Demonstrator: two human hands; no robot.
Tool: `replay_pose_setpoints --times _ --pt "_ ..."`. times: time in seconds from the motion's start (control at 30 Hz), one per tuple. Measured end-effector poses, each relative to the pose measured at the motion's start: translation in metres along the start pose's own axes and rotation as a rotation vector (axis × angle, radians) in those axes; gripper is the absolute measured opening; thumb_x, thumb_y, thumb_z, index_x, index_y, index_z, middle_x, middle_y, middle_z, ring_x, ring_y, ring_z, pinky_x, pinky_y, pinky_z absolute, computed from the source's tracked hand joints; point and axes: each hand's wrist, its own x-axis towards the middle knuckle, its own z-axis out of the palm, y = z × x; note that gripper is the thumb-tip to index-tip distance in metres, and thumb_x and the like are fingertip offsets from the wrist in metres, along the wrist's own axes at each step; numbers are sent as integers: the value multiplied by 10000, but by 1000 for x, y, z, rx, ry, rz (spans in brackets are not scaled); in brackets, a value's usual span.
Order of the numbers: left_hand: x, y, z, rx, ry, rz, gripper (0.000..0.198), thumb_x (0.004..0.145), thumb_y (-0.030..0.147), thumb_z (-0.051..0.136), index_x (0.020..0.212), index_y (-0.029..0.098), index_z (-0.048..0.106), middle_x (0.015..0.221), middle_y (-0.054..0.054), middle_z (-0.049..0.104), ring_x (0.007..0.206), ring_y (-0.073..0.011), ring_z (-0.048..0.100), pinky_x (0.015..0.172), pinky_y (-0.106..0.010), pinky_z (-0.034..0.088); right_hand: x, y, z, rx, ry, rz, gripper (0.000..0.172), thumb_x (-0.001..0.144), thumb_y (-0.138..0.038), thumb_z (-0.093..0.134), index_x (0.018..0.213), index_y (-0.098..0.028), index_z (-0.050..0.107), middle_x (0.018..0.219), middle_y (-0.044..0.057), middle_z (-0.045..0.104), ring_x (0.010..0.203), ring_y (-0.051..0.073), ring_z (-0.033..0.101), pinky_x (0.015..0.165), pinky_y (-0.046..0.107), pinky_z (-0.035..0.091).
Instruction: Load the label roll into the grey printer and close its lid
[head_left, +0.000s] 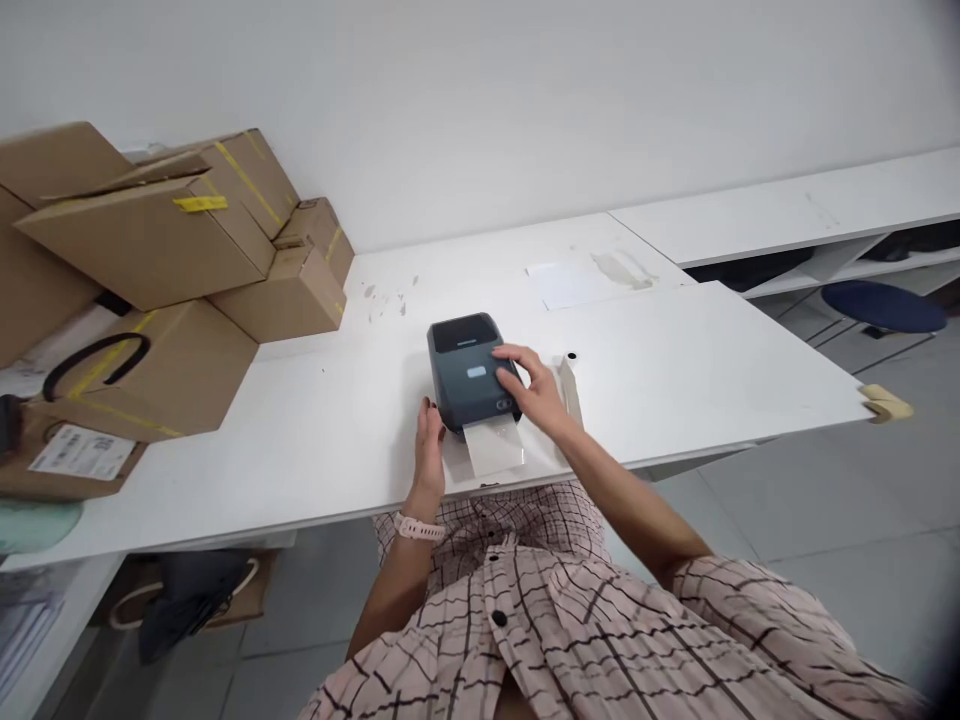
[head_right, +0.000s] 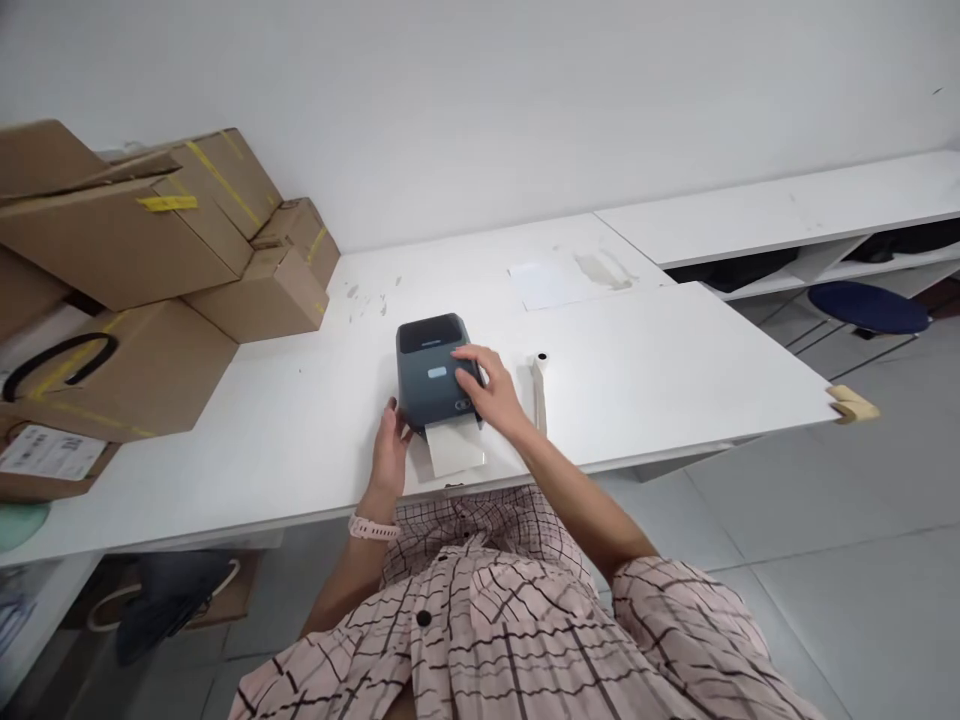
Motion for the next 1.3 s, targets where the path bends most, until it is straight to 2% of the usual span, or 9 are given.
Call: replay_pose_setpoints --times 0.13,0.3,0.7,0.83,0.93,1.0,1.1,1.2,1.3 --pt "9 19 12 -25 19 -49 930 859 669 610 1611 277 227 1712 -68 163 1554 -301 233 1220 -422 341 -24 30 9 172 27 373 887 792 -621 724 1543 -326 355 1627 75 366 1514 312 318 1222 530 312" --pt "16 24 16 -45 -155 -16 763 863 534 688 1524 270 415 1553 -109 489 1410 -326 479 1121 -445 460 -27 36 14 466 -15 598 1034 764 -605 753 1601 -273 245 1623 80 382 1451 312 434 1211 485 368" --pt "22 5 19 -49 -52 77 699 824 525 724 1418 222 512 1431 -138 574 1287 -307 572 1048 -424 498 -34 52 19 316 18 436 984 788 -700 679 1585 -277 288 1585 105 417 1474 331 378 1218 522 323" --pt "-10 -5 18 48 158 12 817 785 572 746 1463 261 412 1487 -143 484 1240 -251 580 919 -333 539 -33 48 16 334 7 467 1032 765 -712 691 1593 -263 268 1562 113 450 1473 331 379 1219 520 313" --pt "-44 -21 26 104 322 -40 669 753 629 738 1237 207 551 1141 -99 629 874 -163 634 683 -268 523 -33 47 17 364 22 461 1010 774 -698 688 1585 -250 285 1584 111 426 1455 317 410 1213 486 330" --pt "-58 -24 32 37 171 -160 562 748 670 711 1001 179 607 817 -21 610 627 -110 550 532 -234 446 -34 49 18 367 24 455 989 781 -685 686 1577 -244 301 1592 110 416 1439 305 434 1206 467 343" --pt "-59 -11 37 -94 -39 -295 532 686 664 761 805 172 597 587 43 501 469 -68 429 426 -203 309 -34 52 19 338 14 459 955 787 -678 677 1567 -258 320 1580 97 436 1424 294 454 1200 465 351" --pt "-51 5 38 -131 -88 -303 520 615 613 830 725 173 574 548 63 478 422 -38 359 413 -196 245 -35 48 18 283 21 429 882 819 -671 635 1545 -258 353 1575 95 444 1434 290 439 1198 481 348" --pt "-50 7 34 -63 -91 -279 515 622 623 820 704 176 578 544 59 491 425 -48 366 432 -210 268 -32 32 13 30 65 228 689 885 -586 594 1481 -277 442 1566 85 458 1461 299 388 1210 528 307"
